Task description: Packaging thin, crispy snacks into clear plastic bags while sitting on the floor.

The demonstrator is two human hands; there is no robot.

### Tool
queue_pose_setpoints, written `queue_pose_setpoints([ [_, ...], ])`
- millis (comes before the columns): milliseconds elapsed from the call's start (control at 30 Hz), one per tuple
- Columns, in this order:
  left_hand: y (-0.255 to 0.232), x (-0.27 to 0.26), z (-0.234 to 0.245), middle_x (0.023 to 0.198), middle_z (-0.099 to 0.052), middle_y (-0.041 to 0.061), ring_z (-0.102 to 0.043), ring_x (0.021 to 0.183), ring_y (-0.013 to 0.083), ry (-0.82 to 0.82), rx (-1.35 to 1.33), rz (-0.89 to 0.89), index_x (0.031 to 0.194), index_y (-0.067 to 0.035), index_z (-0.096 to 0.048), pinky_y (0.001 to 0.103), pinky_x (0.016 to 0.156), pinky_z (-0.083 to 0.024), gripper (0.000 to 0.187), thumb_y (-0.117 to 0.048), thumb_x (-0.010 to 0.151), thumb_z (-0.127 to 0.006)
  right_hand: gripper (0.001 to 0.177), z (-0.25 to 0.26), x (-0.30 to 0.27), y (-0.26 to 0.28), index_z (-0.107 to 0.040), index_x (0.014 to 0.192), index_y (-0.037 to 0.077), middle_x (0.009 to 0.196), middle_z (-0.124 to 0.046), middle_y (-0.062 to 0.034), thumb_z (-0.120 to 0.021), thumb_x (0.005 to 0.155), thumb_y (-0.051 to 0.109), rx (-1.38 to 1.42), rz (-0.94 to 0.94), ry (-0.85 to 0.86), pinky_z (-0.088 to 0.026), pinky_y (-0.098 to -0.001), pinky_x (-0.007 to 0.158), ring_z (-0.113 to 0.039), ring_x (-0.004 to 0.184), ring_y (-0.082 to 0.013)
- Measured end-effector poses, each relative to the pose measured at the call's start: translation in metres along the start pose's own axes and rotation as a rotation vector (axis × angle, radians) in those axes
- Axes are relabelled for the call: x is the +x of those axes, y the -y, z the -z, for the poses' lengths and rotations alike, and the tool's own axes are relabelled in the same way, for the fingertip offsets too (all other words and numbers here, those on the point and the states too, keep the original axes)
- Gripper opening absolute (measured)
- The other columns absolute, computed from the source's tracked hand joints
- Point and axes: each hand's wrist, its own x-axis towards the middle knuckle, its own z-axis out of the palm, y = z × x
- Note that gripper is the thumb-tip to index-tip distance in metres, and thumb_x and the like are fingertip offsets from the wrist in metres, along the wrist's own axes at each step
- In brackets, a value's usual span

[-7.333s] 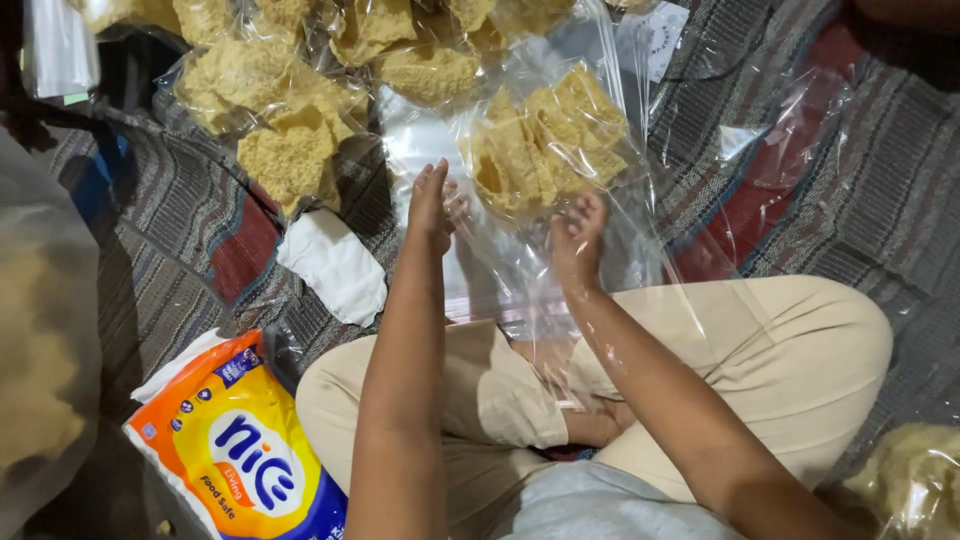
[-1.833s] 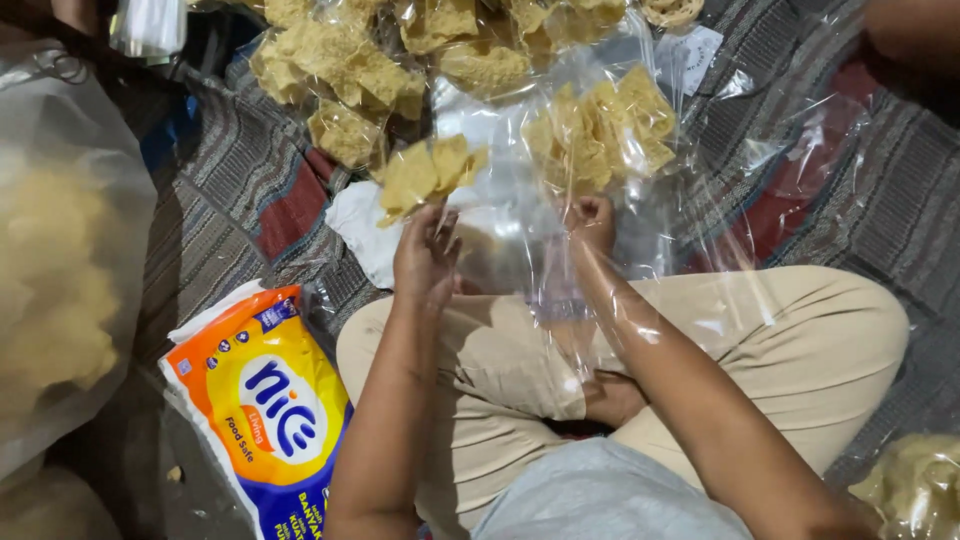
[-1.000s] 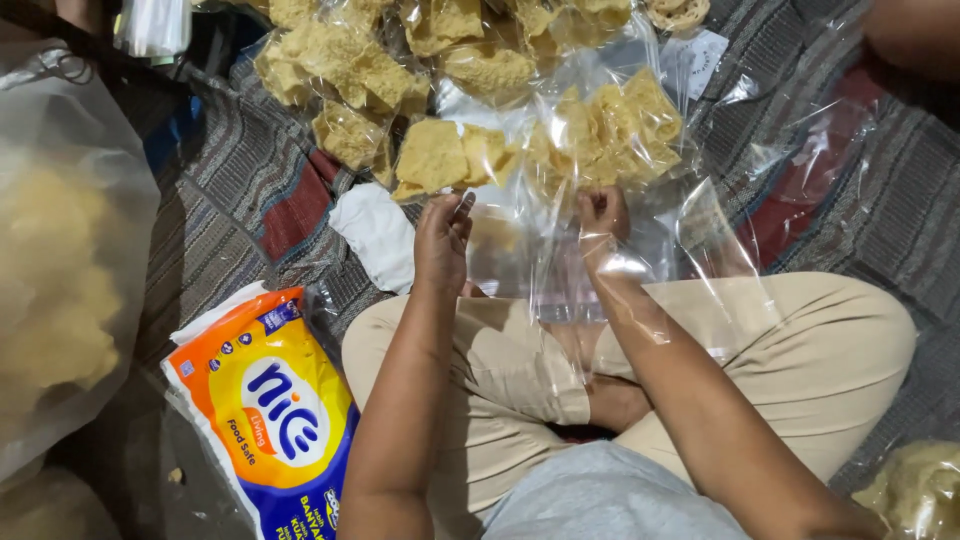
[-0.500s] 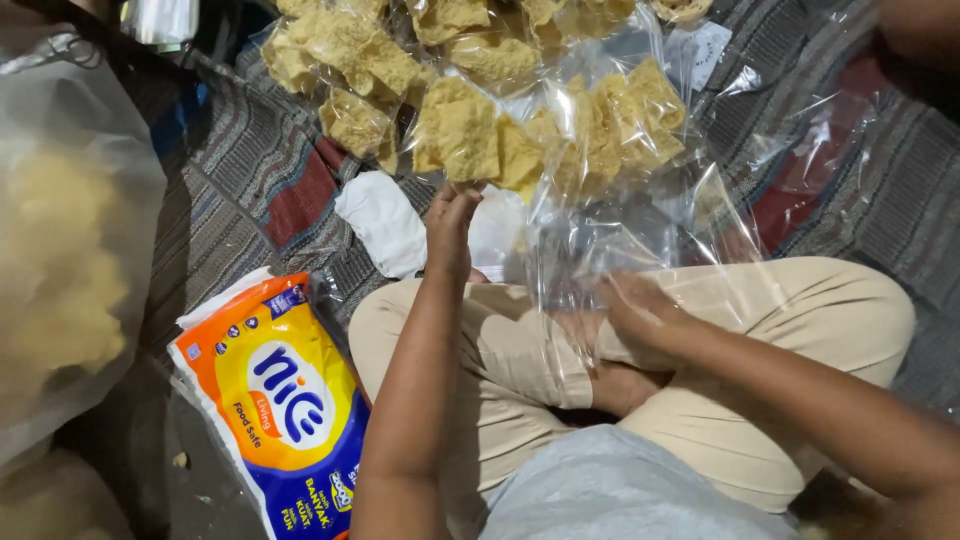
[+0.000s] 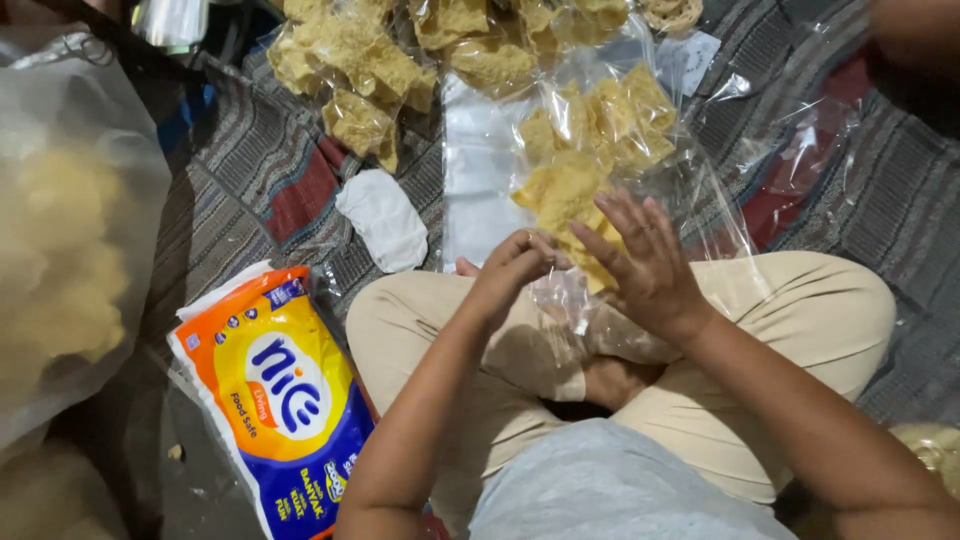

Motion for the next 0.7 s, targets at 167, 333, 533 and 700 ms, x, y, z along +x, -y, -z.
queue_pose_setpoints([
  [167,-0.031,-0.022,-0.011,0.095,-0.073,0.012,-0.072,0.101,0.023,-0.051,0.173,-0.137,0.107,-0.008,-0.067,0.041,0.108,-0.046,0.029,-0.034,0.095,-0.073,0.058,0.025,-0.011,0.002,-0.065,0.139,0.008,0.134,-0.067,-0.015,-0.078,0.083,0.012,0.547,-0.393,-0.133,-0.051,-0.0427,0.102,-0.064,0.122,-0.0355],
  [333,-0.026,-0.011,0.021,0.136,-0.057,0.013,-0.053,0.128,0.0303,-0.247,0.464,-0.297,0.135,-0.014,-0.057,0.051,0.117,-0.035,0.069,-0.035,0.079,-0.09,0.056,0.038,-0.029,0.009,-0.05,0.148,0.008,0.135,-0.062,-0.0144,-0.062,0.095,0.019,1.206,-0.932,-0.043,-0.045,-0.044,0.107,-0.057,0.117,-0.0252],
  [533,-0.011,-0.018,0.021,0.133,-0.062,0.023,-0.054,0.13,0.0332,0.099,0.288,-0.113,0.144,-0.005,-0.049,0.051,0.118,-0.035,0.074,-0.02,0.083,-0.087,0.062,0.032,-0.041,0.015,-0.043,0.152,0.005,0.127,-0.066,-0.0245,-0.058,0.092,0.012,1.744,-1.095,-0.032,-0.06,-0.0497,0.085,-0.07,0.107,-0.0334],
  [700,0.016,-0.029,0.011,0.113,-0.069,0.02,-0.067,0.105,0.025,0.054,0.18,-0.019,0.143,0.003,-0.047,0.043,0.103,-0.051,0.074,-0.014,0.083,-0.086,0.08,0.088,-0.011,0.029,-0.041,0.157,0.01,0.125,-0.067,-0.0238,-0.066,0.081,0.004,1.659,-1.124,0.084,-0.06,-0.049,0.083,-0.068,0.106,-0.0292],
])
